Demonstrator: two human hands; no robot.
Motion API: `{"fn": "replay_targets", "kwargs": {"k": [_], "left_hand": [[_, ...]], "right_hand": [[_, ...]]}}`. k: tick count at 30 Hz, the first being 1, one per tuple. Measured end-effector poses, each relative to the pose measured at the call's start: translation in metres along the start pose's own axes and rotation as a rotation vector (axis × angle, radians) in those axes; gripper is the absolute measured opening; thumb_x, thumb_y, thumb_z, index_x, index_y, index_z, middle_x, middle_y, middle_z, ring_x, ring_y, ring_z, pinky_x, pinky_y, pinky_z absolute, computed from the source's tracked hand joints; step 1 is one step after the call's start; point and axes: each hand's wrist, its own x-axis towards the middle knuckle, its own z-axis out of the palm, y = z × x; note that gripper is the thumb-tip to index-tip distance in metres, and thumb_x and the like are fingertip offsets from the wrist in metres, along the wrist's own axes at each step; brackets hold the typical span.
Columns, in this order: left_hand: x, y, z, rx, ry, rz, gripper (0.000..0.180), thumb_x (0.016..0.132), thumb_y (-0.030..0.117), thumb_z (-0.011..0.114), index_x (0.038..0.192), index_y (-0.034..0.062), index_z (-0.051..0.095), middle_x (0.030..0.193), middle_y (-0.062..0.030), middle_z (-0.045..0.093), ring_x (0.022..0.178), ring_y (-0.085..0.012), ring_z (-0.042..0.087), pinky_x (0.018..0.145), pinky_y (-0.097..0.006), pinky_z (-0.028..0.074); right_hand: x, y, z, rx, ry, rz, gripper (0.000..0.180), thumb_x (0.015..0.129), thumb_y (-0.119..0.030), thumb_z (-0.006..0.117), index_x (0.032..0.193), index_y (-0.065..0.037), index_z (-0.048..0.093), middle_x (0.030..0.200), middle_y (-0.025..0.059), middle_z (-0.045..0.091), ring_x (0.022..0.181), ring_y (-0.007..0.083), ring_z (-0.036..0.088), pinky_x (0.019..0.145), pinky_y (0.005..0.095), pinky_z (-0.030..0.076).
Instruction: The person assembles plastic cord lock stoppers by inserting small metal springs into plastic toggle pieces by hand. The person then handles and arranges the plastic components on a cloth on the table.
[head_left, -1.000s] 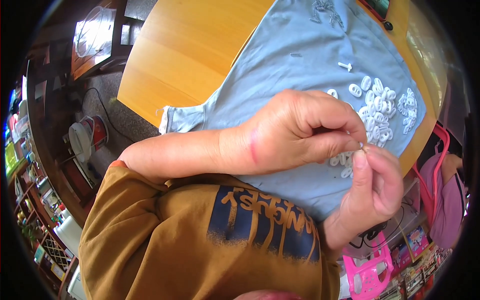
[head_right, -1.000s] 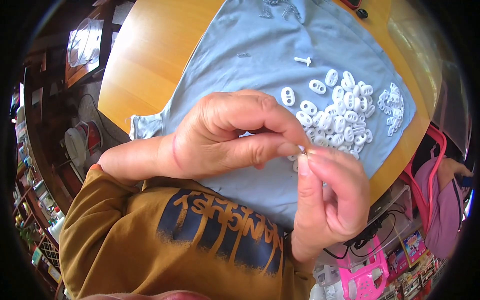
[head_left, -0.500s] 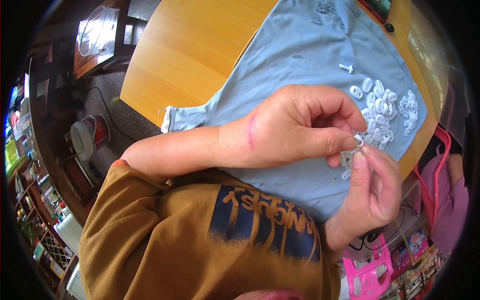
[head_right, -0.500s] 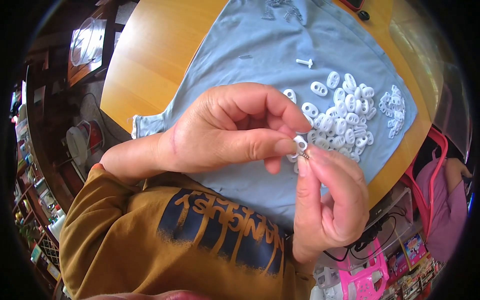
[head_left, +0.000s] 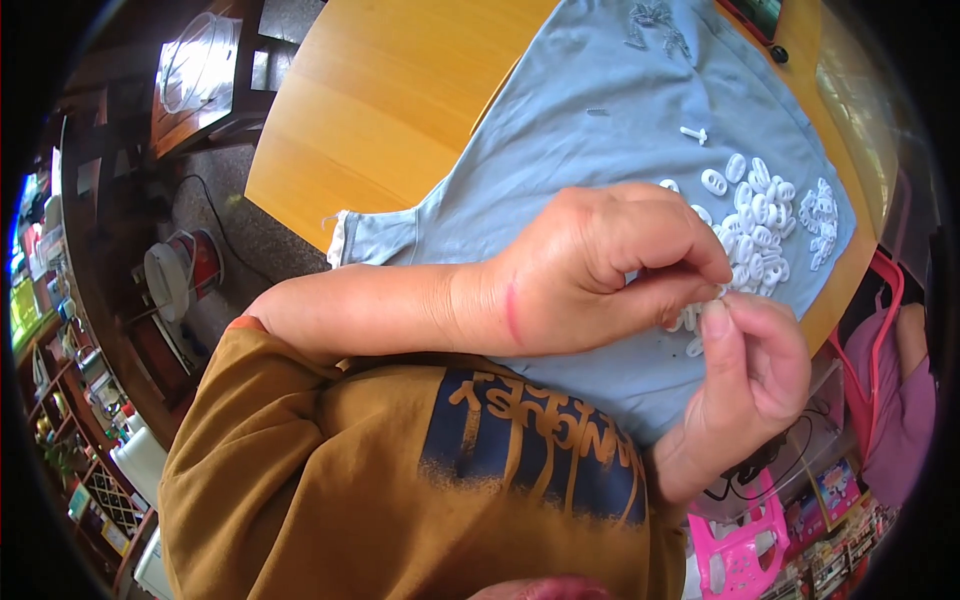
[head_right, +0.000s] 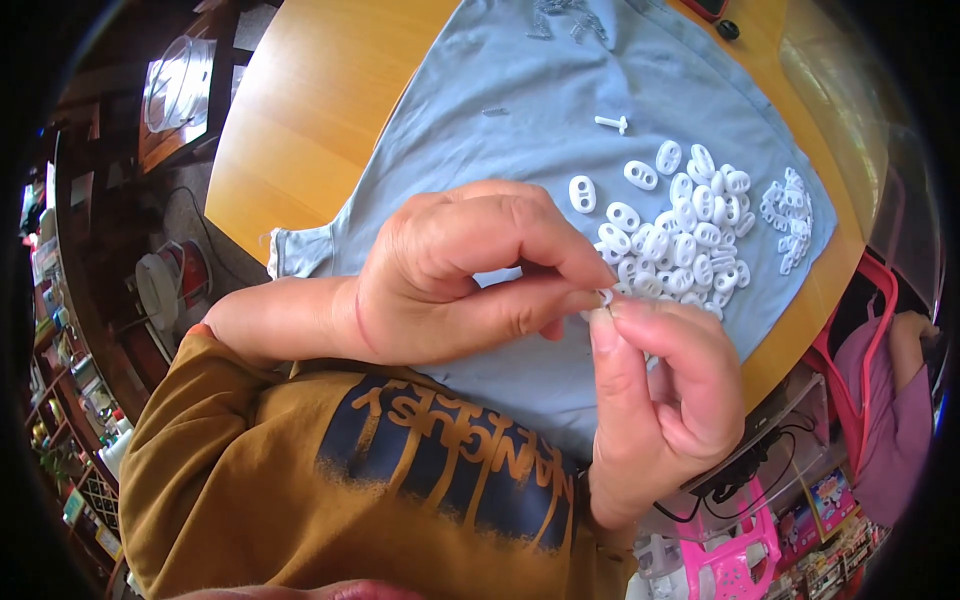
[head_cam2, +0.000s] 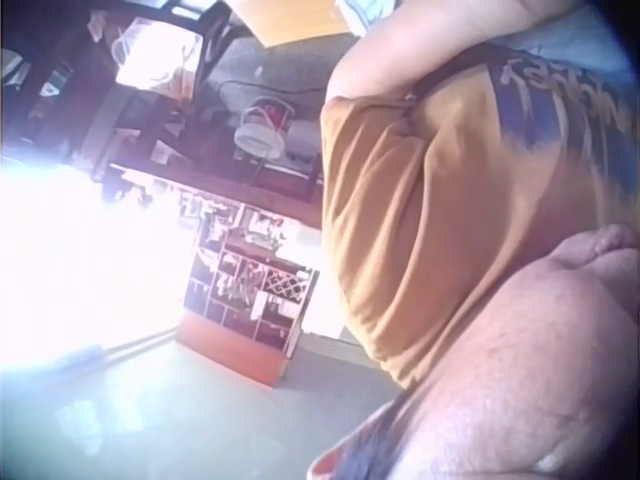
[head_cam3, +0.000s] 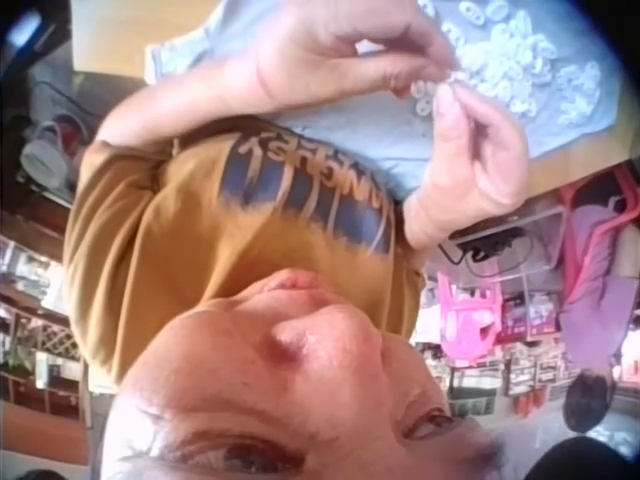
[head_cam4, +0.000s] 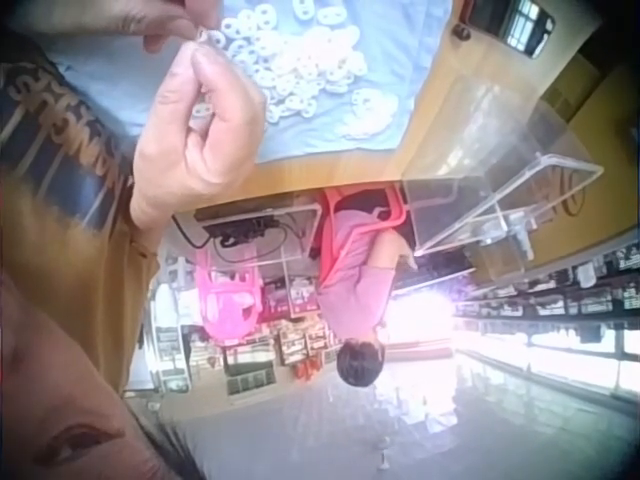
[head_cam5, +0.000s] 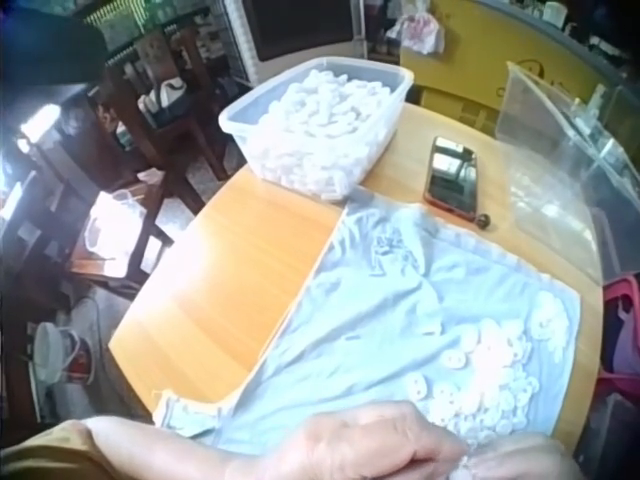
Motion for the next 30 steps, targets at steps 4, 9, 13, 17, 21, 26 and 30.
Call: {"fn": "replay_targets", "kwargs": {"k": [4,9,13,17,21,26,30], "left_hand": [[0.000,-0.001,0.001,-0.112,0.024,-0.087,0.011,0.079,-0.002,0.063,0.091,-0.0017,0.063,0.079,-0.0074,0.062,0.065,-0.0117,0.061,0.054,-0.022,0.050],[0.001,0.002,-0.001,-0.094,-0.034,-0.123,0.011,0.080,-0.002,0.063,0.091,-0.0027,0.062,0.081,-0.0083,0.062,0.068,-0.0115,0.061,0.056,-0.022,0.050],[-0.003,0.001,0.002,-0.203,0.010,-0.170,0.010,0.081,-0.002,0.062,0.090,-0.0032,0.061,0.085,-0.0085,0.061,0.068,-0.0115,0.061,0.056,-0.022,0.051],[-0.002,0.000,0.004,-0.168,-0.003,-0.166,0.008,0.082,-0.002,0.061,0.090,-0.0032,0.061,0.086,-0.0081,0.060,0.069,-0.0116,0.061,0.056,-0.022,0.051],[-0.005,0.003,0.005,-0.312,0.030,-0.313,0.010,0.084,0.000,0.059,0.093,-0.0024,0.059,0.087,-0.0065,0.059,0.070,-0.0101,0.060,0.060,-0.021,0.050],[-0.004,0.005,0.002,-0.608,0.042,-0.524,0.012,0.087,0.004,0.057,0.098,-0.0008,0.056,0.088,-0.0040,0.059,0.072,-0.0078,0.058,0.064,-0.019,0.048],[-0.003,0.003,0.000,-0.633,0.081,-0.560,0.013,0.087,0.005,0.057,0.098,-0.0008,0.055,0.088,-0.0045,0.059,0.071,-0.0084,0.058,0.062,-0.019,0.048]], "right_hand": [[-0.002,-0.002,0.002,0.090,0.038,0.147,0.025,0.071,0.014,0.063,0.093,0.004,0.057,0.088,0.0099,0.058,0.081,0.0161,0.056,0.076,0.0259,0.045],[-0.005,0.000,0.002,0.158,0.023,0.188,0.025,0.075,0.006,0.063,0.098,0.005,0.056,0.096,0.0103,0.055,0.083,0.0138,0.052,0.077,0.0247,0.042],[-0.005,-0.002,0.004,0.152,0.047,0.181,0.018,0.078,0.003,0.061,0.096,0.004,0.057,0.093,0.0092,0.055,0.079,0.0123,0.051,0.073,0.0229,0.041],[-0.003,0.002,0.007,0.113,0.051,0.172,0.008,0.082,0.000,0.059,0.089,0.003,0.057,0.086,0.0066,0.056,0.074,0.0101,0.049,0.068,0.0215,0.040],[-0.004,0.006,0.008,0.081,0.033,0.265,0.013,0.087,-0.010,0.057,0.088,0.003,0.056,0.075,0.0047,0.057,0.066,0.0105,0.050,0.062,0.0227,0.041],[0.002,0.007,0.012,0.093,0.007,0.294,0.015,0.087,-0.012,0.057,0.088,0.002,0.057,0.073,0.0028,0.057,0.064,0.0083,0.049,0.060,0.0201,0.040],[0.012,0.001,0.012,0.025,0.041,0.260,0.013,0.087,-0.009,0.057,0.091,0.003,0.059,0.079,0.0019,0.057,0.071,0.0075,0.050,0.064,0.0204,0.040]]}}
